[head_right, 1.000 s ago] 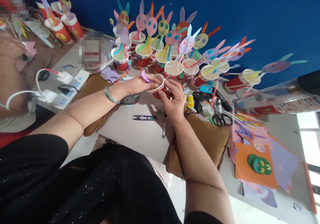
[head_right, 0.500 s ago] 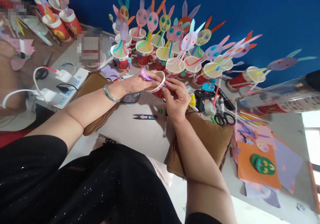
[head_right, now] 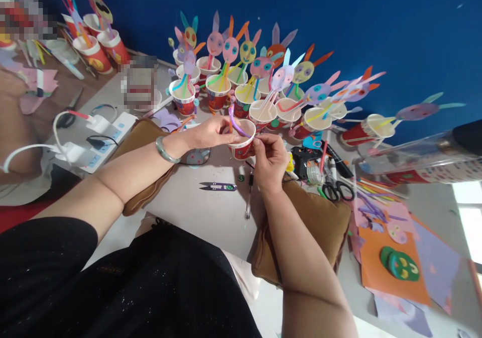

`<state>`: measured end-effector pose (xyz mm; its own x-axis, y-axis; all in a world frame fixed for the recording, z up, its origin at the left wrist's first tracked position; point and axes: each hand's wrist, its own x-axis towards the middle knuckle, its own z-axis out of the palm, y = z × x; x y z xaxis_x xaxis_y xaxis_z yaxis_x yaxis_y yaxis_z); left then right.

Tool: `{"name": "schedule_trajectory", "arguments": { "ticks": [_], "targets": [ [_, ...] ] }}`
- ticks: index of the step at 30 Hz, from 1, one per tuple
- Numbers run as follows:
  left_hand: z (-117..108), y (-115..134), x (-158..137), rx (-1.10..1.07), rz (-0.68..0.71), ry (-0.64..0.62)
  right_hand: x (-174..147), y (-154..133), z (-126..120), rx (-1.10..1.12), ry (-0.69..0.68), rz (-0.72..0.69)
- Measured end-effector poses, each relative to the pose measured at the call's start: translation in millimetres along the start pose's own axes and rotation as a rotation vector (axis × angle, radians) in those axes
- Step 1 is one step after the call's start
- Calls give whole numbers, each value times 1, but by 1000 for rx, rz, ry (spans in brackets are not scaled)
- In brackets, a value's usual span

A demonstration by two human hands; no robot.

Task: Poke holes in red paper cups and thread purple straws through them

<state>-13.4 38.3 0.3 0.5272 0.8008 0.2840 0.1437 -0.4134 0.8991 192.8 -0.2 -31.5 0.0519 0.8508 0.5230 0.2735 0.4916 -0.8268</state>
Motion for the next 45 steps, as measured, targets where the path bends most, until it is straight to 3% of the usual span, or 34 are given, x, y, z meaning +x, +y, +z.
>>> {"name": "schedule_trajectory", "arguments": {
  "ticks": [4,9,18,27,31,35,40,45],
  "targets": [
    [-4,-3,3,-73,-34,14,4,-1,-2,58,6,49],
    [-6,-5,3,13,15,94,3,-2,-3,81,9,112],
    [11,-1,-2,60,-52,253,-2,-11,-4,112,-105,181],
    [19,0,-2,111,-66,290,-1,-1,-2,211,-195,316],
    [22,-3,-2,132,-69,263,-2,5,-4,154,-204,346],
    [24,-8,-1,178,-84,237,-1,10,-9,-53,-214,278],
    [23,-13,1,213,-136,173,0,10,-16,-361,-259,6],
    [21,-14,3,254,-91,142,2,6,-18,-503,-263,-179]
  ]
}}
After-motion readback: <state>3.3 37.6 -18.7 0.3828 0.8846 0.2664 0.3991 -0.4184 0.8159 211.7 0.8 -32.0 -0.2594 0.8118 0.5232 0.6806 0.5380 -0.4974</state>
